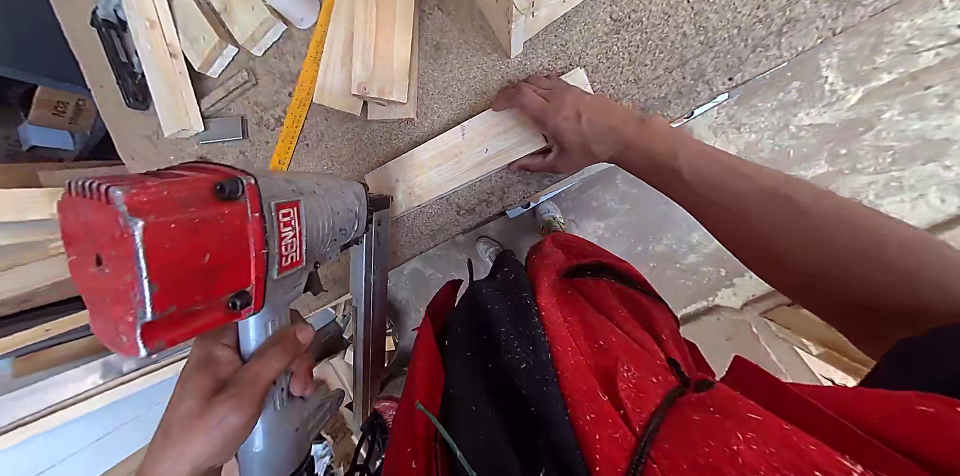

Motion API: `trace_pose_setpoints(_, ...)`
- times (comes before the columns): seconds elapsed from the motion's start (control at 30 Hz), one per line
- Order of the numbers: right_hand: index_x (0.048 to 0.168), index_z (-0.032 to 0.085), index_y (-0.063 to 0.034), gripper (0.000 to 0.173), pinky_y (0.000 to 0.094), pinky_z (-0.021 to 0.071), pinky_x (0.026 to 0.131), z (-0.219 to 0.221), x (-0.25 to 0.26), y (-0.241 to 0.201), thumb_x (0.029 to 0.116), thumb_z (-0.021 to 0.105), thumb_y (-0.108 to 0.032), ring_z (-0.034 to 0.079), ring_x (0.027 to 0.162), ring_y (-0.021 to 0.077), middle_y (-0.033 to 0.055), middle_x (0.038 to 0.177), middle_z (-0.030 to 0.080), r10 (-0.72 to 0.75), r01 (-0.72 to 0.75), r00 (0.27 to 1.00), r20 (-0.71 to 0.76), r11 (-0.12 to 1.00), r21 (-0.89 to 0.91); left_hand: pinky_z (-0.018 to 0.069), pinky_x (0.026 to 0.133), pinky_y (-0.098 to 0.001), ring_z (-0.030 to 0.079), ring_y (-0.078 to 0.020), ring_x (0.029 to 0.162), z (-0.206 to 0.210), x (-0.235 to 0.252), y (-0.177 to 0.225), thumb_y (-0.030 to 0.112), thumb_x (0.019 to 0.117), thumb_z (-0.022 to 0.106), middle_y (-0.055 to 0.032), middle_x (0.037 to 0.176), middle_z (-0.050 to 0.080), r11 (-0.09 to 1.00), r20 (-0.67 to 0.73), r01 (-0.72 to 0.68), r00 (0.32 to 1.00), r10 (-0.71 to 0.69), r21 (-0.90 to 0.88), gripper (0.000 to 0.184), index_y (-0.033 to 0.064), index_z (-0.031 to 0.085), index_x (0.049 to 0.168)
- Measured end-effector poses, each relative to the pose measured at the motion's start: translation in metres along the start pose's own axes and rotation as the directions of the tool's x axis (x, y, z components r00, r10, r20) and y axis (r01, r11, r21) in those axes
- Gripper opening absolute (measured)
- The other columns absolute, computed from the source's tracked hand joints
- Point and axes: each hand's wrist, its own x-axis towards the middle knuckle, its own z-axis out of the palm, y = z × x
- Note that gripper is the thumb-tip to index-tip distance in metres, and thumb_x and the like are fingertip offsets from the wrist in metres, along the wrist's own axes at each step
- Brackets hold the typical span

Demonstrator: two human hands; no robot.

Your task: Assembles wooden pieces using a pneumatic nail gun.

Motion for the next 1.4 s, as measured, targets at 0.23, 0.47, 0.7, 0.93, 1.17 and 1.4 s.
trace_pose_setpoints(0.23,0.137,0.052,-0.0065,0.076,0.0509,0.0422,0.113,0.0,0.0,0.003,0.0814,0.076,-0.052,0.057,0.129,0.0358,0.0162,0.135,0.061,-0.017,0.017,1.0,-0.002,1.0,0.012,0.0594,0.052,-0.0387,0.063,-0.0223,0.049,-0.003,-0.001,0.004,0.02,0.0926,0.064,-0.0077,0.062,0.06,0.996,0.03,0.081,0.996,-0.08,-0.025,0.007,0.0134,0.063,0.095)
trace_pose_setpoints(0.47,0.154,0.038,-0.0136,0.108,0.0697,0.0145,0.122,-0.006,0.053,-0.062,0.0677,0.088,-0.055,0.04,0.145,0.0393,0.0152,0.15,0.05,0.132,-0.119,0.982,0.134,0.988,-0.1,0.0568,0.053,-0.0334,0.061,-0.0192,0.05,0.0,0.002,0.011,0.028,0.0917,0.064,-0.0056,0.061,0.059,0.989,0.046,0.111,0.992,-0.116,0.096,0.013,0.0155,0.067,0.094)
trace_pose_setpoints(0.7,0.149,0.043,-0.0076,0.101,0.0508,0.0415,0.111,0.079,0.125,-0.105,0.0664,0.091,-0.04,0.056,0.128,0.0364,0.0166,0.133,0.062,0.03,-0.026,0.978,0.206,0.999,-0.019,0.0575,0.053,-0.035,0.061,-0.0215,0.051,0.002,0.0,0.011,0.025,0.0908,0.064,-0.0084,0.063,0.059,0.989,0.03,0.118,0.992,-0.121,0.084,0.014,0.013,0.067,0.097)
trace_pose_setpoints(0.93,0.139,0.049,-0.0076,0.091,0.0477,0.0446,0.109,0.08,0.122,-0.103,0.0669,0.089,-0.045,0.06,0.122,0.0334,0.0138,0.125,0.065,0.008,0.0,0.987,0.159,0.999,-0.046,0.0585,0.054,-0.0375,0.062,-0.0243,0.051,0.006,-0.003,0.01,0.024,0.0896,0.064,-0.0109,0.062,0.06,0.986,-0.004,0.139,0.99,-0.139,0.09,0.015,0.0116,0.068,0.098)
trace_pose_setpoints(1.17,0.144,0.045,-0.0076,0.095,0.0483,0.0422,0.112,0.079,0.118,-0.106,0.0683,0.09,-0.043,0.059,0.124,0.033,0.0141,0.129,0.064,0.027,-0.025,0.99,0.139,1.0,-0.011,0.0587,0.052,-0.0393,0.062,-0.0266,0.05,0.007,-0.002,0.015,0.023,0.0891,0.065,-0.0136,0.062,0.059,0.987,-0.014,0.147,0.989,-0.146,0.06,0.017,0.009,0.066,0.1)
trace_pose_setpoints(1.4,0.141,0.047,-0.0077,0.088,0.0456,0.0418,0.112,0.076,0.116,-0.106,0.0715,0.088,-0.044,0.059,0.123,0.0318,0.0132,0.126,0.064,0.023,-0.019,0.988,0.154,0.999,-0.027,0.0588,0.052,-0.0392,0.062,-0.0262,0.05,0.014,-0.004,0.014,0.022,0.0888,0.065,-0.0141,0.062,0.059,0.988,-0.045,0.148,0.988,-0.147,0.034,0.017,0.0076,0.065,0.099)
